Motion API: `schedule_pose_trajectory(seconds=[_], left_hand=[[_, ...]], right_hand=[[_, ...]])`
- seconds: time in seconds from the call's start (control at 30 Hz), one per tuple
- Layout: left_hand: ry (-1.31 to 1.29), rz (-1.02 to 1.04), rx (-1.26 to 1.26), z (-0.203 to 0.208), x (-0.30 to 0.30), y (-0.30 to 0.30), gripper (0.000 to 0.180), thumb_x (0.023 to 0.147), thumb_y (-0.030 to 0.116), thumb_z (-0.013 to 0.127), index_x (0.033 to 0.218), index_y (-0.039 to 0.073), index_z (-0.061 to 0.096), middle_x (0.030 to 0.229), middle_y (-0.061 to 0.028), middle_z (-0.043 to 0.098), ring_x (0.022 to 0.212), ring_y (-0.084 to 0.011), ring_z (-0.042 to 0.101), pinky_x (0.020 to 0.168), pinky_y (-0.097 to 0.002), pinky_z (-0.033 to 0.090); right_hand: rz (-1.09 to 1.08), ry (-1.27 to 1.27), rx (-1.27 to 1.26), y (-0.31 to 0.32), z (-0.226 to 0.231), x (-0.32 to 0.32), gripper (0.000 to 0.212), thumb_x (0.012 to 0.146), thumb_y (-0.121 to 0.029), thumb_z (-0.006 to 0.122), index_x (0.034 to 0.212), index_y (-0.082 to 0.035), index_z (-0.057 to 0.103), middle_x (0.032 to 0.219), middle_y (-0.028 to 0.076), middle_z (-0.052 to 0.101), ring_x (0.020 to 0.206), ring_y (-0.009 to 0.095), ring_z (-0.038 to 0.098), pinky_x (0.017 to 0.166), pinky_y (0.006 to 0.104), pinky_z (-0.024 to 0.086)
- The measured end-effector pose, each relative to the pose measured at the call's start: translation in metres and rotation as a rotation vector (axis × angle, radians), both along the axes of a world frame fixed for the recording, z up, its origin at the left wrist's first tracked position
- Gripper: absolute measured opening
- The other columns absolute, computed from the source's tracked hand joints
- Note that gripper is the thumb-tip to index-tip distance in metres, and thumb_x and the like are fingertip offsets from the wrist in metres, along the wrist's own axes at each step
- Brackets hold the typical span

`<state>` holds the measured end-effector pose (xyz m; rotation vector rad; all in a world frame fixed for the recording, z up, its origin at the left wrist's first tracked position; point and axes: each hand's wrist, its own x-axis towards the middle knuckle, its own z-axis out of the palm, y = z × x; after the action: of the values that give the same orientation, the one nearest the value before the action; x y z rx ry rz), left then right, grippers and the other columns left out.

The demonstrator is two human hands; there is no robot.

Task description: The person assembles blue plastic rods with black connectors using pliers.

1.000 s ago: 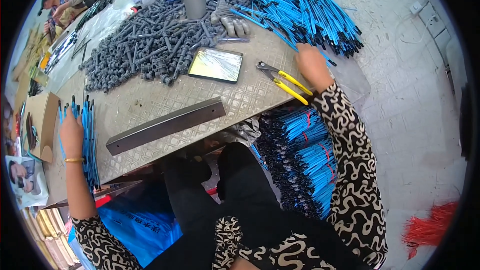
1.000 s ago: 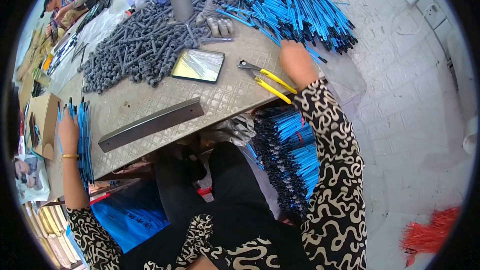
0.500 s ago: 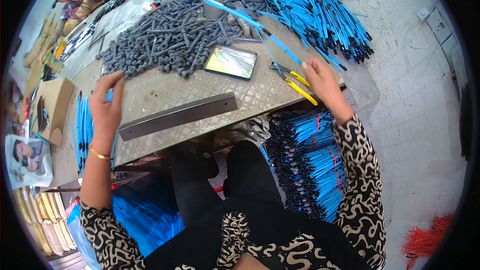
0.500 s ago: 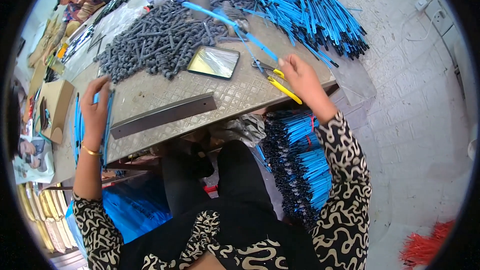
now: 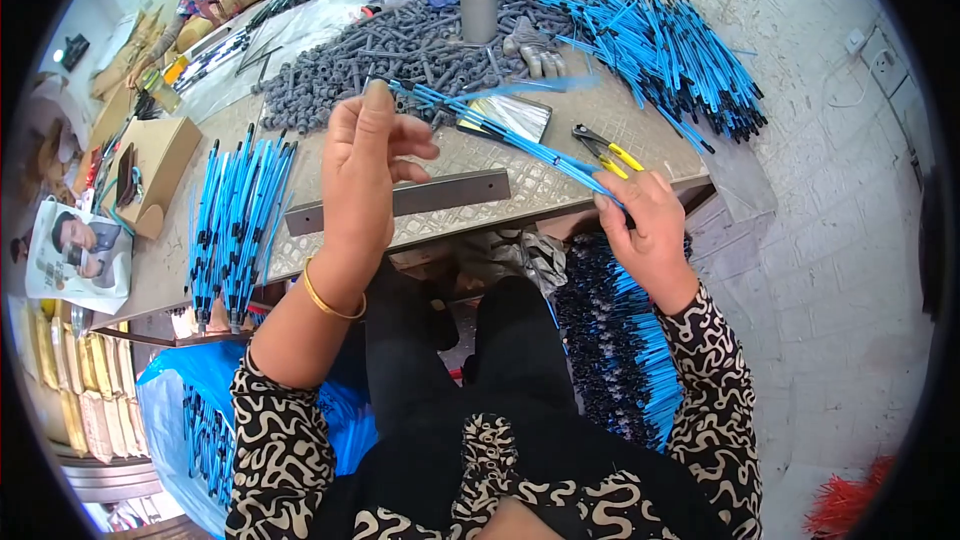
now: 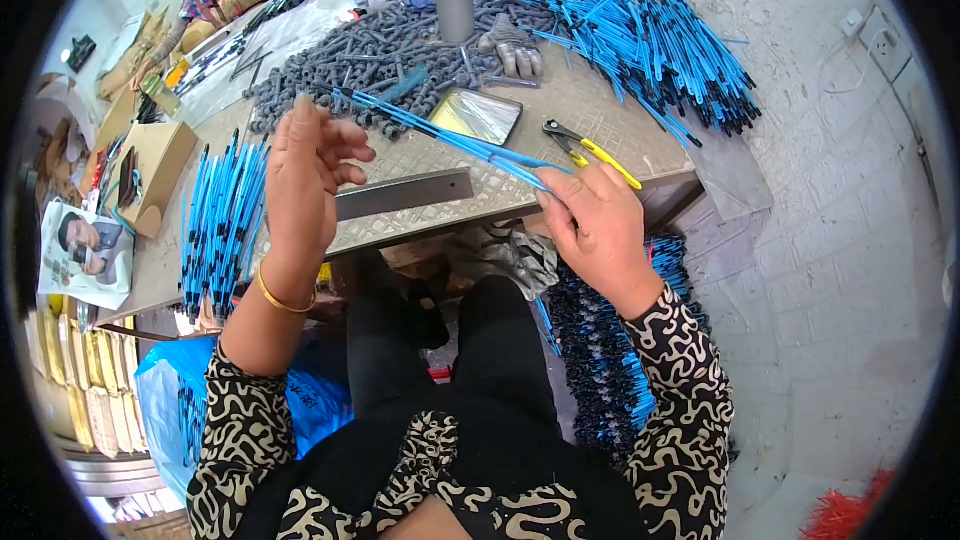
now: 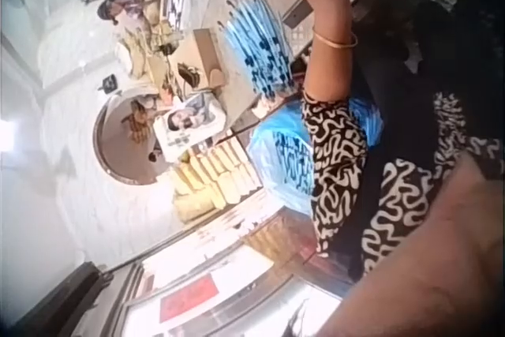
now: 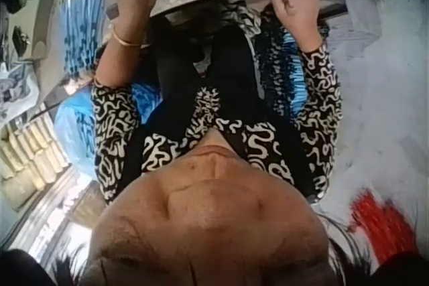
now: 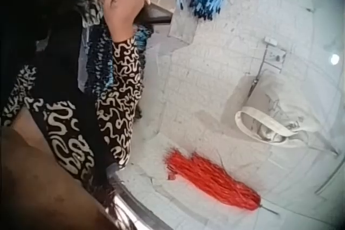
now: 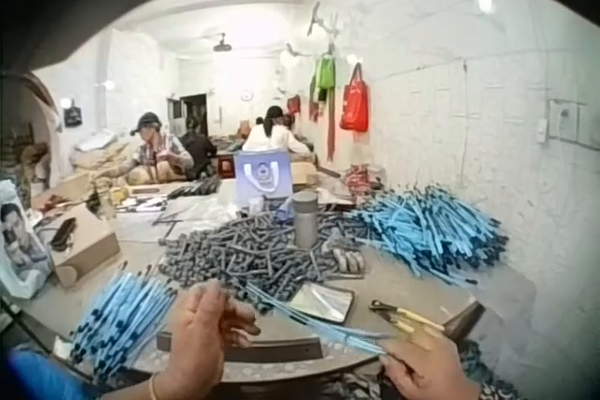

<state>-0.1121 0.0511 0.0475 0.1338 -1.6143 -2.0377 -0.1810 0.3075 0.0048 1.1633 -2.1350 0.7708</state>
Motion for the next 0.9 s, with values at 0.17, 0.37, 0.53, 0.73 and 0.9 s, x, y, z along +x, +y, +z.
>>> schedule_pose_trajectory(seconds=[0.17,0.37,0.53,0.73,0.9], left_hand=[[-0.222,-0.109,0.187,-0.003,-0.008,0.015,0.026,0.086,0.019,0.059,0.1,0.003,0.043,0.078,-0.0088,0.058,0.068,-0.0143,0.06,0.056,-0.0233,0.049],[-0.104,-0.166,0.418,-0.01,-0.011,0.018,0.02,0.087,0.015,0.056,0.101,0.006,0.045,0.079,-0.0092,0.059,0.068,-0.0153,0.06,0.053,-0.0242,0.048],[-0.208,-0.395,0.563,-0.014,-0.021,-0.002,0.008,0.088,0.01,0.052,0.095,0.008,0.049,0.079,-0.0069,0.058,0.062,-0.0121,0.056,0.048,-0.021,0.043],[-0.299,-0.462,0.552,-0.03,-0.038,-0.001,0.008,0.091,0.015,0.048,0.086,0.008,0.051,0.071,-0.0032,0.054,0.05,-0.0071,0.044,0.042,-0.0197,0.033],[0.153,-0.604,0.797,-0.039,-0.034,0.024,0.014,0.093,0.021,0.045,0.088,0.009,0.05,0.067,-0.0013,0.051,0.049,-0.0067,0.041,0.04,-0.0203,0.031]], right_hand=[[-0.049,0.079,0.03,0.005,-0.004,0.009,0.022,0.075,-0.003,0.062,0.096,-0.005,0.061,0.069,0.01,0.051,0.065,0.026,0.051,0.056,0.0346,0.041],[0.266,-0.374,-0.218,0.007,-0.027,0.006,0.025,0.075,-0.002,0.061,0.1,-0.004,0.06,0.074,0.01,0.055,0.068,0.025,0.055,0.06,0.0332,0.044],[0.603,-0.45,0.167,0.034,-0.021,-0.011,0.032,0.076,-0.003,0.06,0.108,-0.007,0.058,0.081,0.01,0.055,0.069,0.025,0.057,0.059,0.033,0.046],[0.279,-0.323,0.319,0.041,-0.023,-0.024,0.036,0.081,-0.005,0.056,0.117,-0.008,0.054,0.086,0.012,0.057,0.073,0.023,0.059,0.063,0.0289,0.048],[0.496,-0.941,0.058,0.031,-0.007,-0.045,0.035,0.086,-0.007,0.051,0.121,-0.005,0.049,0.093,0.011,0.061,0.077,0.019,0.06,0.068,0.0294,0.049]])
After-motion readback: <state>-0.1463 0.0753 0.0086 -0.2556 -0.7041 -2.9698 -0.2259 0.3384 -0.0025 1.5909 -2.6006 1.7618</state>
